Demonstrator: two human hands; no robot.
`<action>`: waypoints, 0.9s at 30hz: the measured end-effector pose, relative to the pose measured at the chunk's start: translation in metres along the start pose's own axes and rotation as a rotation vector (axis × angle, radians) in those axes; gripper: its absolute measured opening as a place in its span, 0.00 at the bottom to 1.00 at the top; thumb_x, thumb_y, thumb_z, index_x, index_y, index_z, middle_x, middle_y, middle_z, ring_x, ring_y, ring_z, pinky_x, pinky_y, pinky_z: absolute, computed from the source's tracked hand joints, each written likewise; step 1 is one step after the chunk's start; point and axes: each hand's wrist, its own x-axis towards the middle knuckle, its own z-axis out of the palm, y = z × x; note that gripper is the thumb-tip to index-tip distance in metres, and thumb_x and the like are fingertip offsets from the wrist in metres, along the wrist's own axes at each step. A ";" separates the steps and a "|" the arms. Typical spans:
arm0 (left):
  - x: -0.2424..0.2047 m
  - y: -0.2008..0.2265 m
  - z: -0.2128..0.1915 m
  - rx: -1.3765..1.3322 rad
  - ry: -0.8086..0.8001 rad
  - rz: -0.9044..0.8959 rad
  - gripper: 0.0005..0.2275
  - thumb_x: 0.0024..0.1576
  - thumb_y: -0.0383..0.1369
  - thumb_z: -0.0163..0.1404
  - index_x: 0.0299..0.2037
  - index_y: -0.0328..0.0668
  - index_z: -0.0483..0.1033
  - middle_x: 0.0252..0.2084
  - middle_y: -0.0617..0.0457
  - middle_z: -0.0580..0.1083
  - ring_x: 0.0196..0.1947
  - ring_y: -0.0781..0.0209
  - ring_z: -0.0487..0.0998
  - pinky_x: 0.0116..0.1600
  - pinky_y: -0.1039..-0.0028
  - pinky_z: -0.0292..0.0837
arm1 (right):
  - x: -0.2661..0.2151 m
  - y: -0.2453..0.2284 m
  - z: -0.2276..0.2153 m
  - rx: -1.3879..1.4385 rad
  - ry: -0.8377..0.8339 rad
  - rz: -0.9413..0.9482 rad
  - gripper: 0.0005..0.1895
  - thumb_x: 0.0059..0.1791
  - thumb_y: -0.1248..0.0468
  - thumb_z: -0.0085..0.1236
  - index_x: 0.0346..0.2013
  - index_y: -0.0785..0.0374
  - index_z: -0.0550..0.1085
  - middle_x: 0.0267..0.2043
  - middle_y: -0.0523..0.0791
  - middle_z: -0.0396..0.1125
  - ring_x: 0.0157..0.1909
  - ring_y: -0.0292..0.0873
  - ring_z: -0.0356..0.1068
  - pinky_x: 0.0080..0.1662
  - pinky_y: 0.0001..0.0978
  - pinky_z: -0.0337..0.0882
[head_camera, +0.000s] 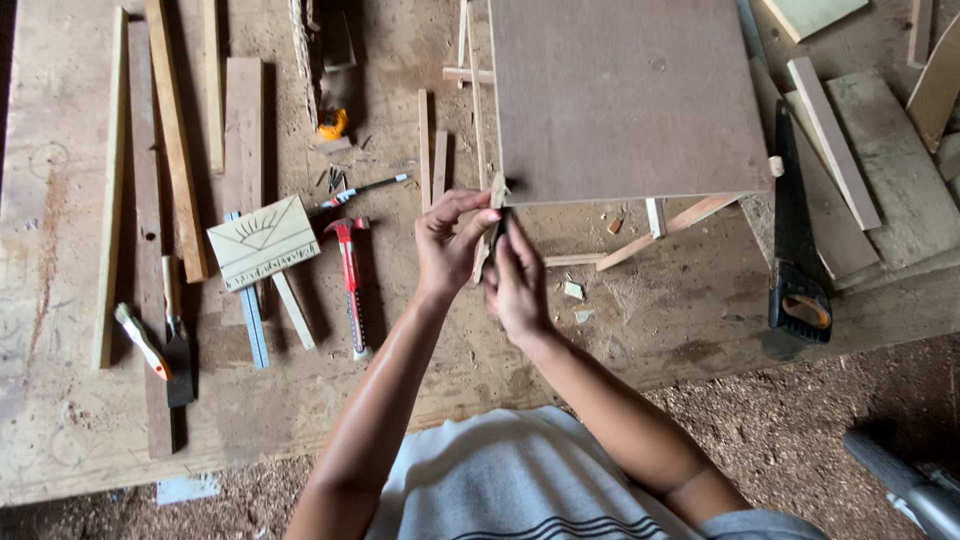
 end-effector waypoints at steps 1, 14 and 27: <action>0.004 0.000 0.001 -0.085 0.002 -0.021 0.10 0.52 0.27 0.61 0.44 0.39 0.81 0.43 0.51 0.78 0.43 0.65 0.77 0.51 0.76 0.74 | 0.003 -0.003 -0.001 -0.131 -0.001 0.004 0.24 0.58 0.60 0.32 0.71 0.50 0.54 0.20 0.34 0.57 0.15 0.25 0.50 0.16 0.17 0.54; 0.006 0.004 -0.002 -0.125 0.021 -0.010 0.10 0.52 0.28 0.61 0.44 0.38 0.80 0.44 0.52 0.77 0.44 0.65 0.77 0.53 0.75 0.73 | 0.007 -0.007 -0.019 -0.396 -0.145 0.115 0.24 0.56 0.53 0.30 0.68 0.46 0.55 0.17 0.36 0.60 0.10 0.27 0.49 0.12 0.19 0.54; -0.012 0.043 0.005 0.403 0.155 0.097 0.10 0.54 0.27 0.59 0.46 0.37 0.80 0.41 0.50 0.78 0.43 0.61 0.77 0.51 0.72 0.71 | 0.099 -0.014 -0.098 -0.153 -0.851 0.276 0.10 0.57 0.57 0.37 0.52 0.51 0.63 0.15 0.35 0.54 0.13 0.28 0.49 0.16 0.18 0.53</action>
